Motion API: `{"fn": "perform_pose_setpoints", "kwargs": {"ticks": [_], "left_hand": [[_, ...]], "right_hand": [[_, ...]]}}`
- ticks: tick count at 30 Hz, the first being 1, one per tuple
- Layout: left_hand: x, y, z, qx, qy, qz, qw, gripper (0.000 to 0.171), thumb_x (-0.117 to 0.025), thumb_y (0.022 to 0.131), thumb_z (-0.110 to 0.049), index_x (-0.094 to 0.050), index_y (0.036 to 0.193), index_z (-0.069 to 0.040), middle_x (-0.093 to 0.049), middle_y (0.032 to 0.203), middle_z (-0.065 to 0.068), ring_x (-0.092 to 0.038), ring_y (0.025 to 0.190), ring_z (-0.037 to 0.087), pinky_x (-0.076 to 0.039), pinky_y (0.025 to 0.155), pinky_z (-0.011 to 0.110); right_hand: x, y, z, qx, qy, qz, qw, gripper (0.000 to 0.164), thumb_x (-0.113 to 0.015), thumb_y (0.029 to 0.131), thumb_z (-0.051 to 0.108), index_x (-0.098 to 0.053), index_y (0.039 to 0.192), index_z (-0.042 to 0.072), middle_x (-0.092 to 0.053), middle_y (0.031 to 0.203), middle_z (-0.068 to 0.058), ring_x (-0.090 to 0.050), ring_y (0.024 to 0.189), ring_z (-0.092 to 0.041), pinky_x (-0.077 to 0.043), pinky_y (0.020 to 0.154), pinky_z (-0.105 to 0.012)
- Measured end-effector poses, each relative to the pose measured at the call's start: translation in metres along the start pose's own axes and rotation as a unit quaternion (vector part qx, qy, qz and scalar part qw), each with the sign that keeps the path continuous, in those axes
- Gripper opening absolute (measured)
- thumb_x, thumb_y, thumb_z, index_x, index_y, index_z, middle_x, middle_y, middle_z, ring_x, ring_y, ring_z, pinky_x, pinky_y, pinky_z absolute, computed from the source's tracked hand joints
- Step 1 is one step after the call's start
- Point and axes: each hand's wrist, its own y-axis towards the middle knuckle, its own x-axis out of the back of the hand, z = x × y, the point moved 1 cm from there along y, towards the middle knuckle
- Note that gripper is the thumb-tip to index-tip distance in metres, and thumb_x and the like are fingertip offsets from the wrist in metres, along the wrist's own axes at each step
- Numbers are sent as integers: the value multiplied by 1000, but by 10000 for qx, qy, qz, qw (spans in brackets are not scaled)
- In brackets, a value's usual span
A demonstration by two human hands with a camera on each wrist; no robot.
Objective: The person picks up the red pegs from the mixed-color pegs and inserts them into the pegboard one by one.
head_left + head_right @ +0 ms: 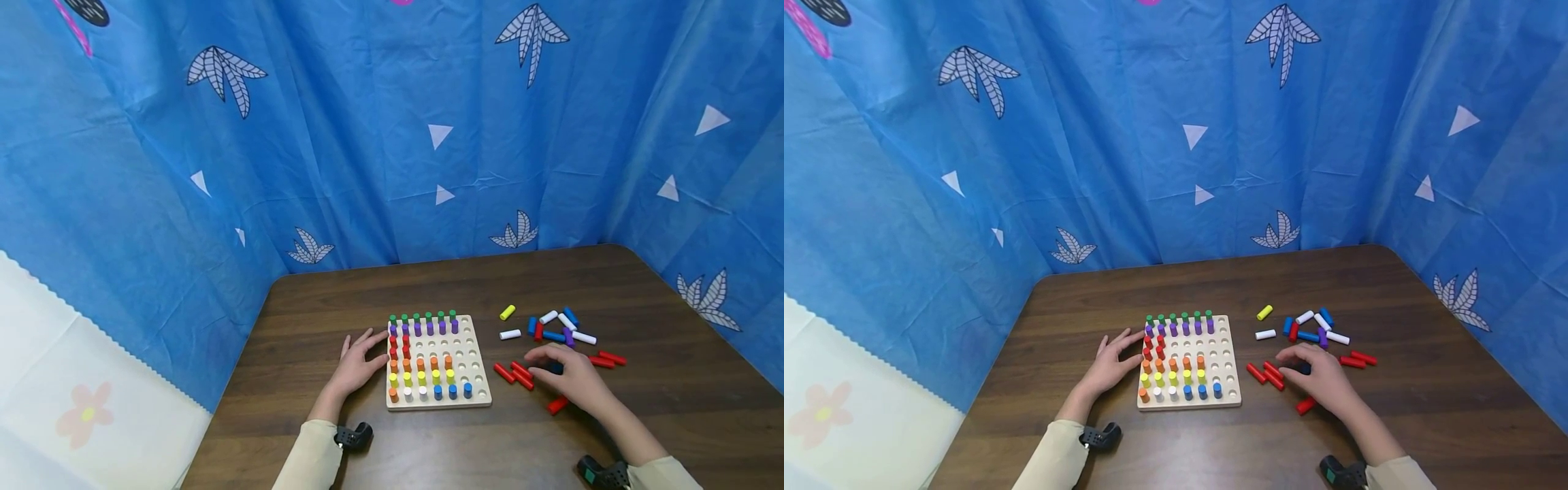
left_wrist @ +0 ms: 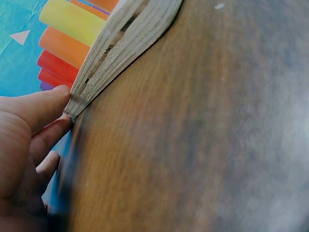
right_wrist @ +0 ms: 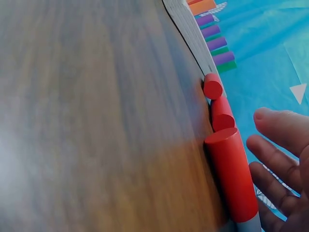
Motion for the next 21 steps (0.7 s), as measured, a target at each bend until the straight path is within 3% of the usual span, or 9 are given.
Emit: {"fn": "perform_pose_setpoints", "kwargs": {"ticks": [21], "left_hand": [[1, 0, -1, 7, -41, 21, 10000, 50, -67, 95, -30, -57, 143, -22, -51, 153, 8, -32, 151, 30, 4, 124, 61]], "right_hand": [[-7, -1, -4, 235, -428, -31, 9988, 20, -82, 82, 19, -74, 98, 28, -71, 98, 11, -60, 87, -8, -52, 76, -29]]}}
